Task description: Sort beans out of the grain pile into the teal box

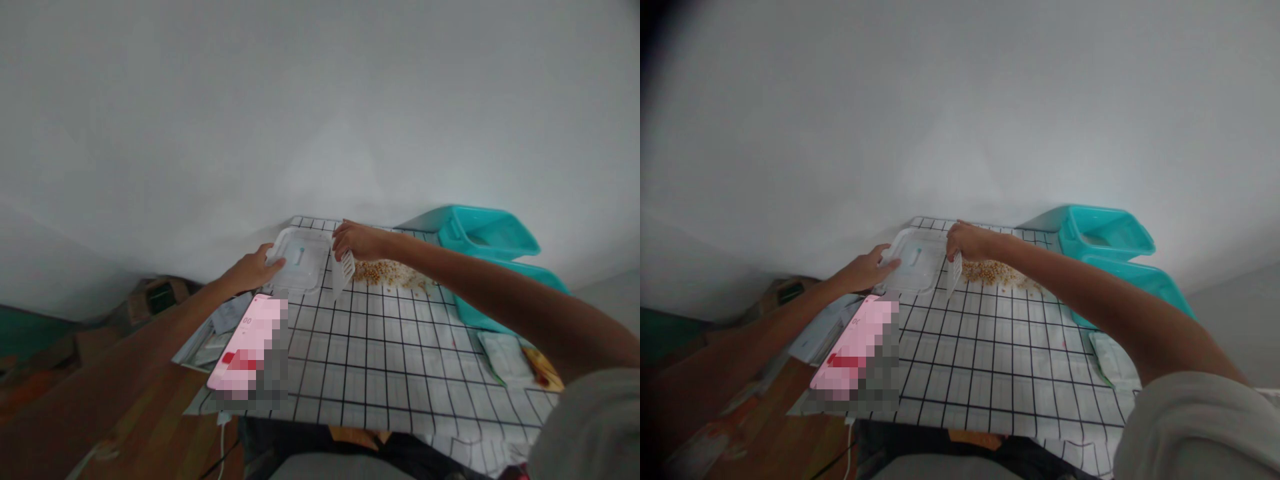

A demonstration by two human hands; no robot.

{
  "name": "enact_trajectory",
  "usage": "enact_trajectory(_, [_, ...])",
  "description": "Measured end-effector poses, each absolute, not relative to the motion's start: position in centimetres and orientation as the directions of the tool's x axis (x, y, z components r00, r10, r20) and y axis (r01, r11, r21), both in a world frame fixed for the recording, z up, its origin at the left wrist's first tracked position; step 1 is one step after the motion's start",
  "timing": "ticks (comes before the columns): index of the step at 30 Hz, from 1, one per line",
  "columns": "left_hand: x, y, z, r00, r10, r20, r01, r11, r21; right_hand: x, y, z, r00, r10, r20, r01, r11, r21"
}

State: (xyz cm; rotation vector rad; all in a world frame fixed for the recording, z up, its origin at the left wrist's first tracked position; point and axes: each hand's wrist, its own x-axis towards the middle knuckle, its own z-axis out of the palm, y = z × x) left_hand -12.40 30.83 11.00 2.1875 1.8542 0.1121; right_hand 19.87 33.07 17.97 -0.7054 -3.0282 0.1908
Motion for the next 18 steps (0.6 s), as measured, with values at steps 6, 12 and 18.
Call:
enact_trajectory(6, [-11.2, 30.8, 12.5, 0.158, 0.978, -0.134, 0.981, -0.141, 0.132, 21.0, 32.4, 18.5, -0.921, 0.389, -0.021, 0.389, 0.916, -0.101])
enact_trajectory(12, [-10.0, 30.6, 13.9, 0.209, 0.965, -0.158, 0.978, -0.204, 0.048, 22.2, 32.0, 18.5, -0.915, 0.402, -0.027, 0.402, 0.908, -0.114])
enact_trajectory(18, [-9.9, 30.5, 14.6, 0.273, 0.949, -0.160, 0.955, -0.247, 0.163, 23.4, 31.3, 19.2, -0.913, 0.403, -0.065, 0.408, 0.904, -0.129])
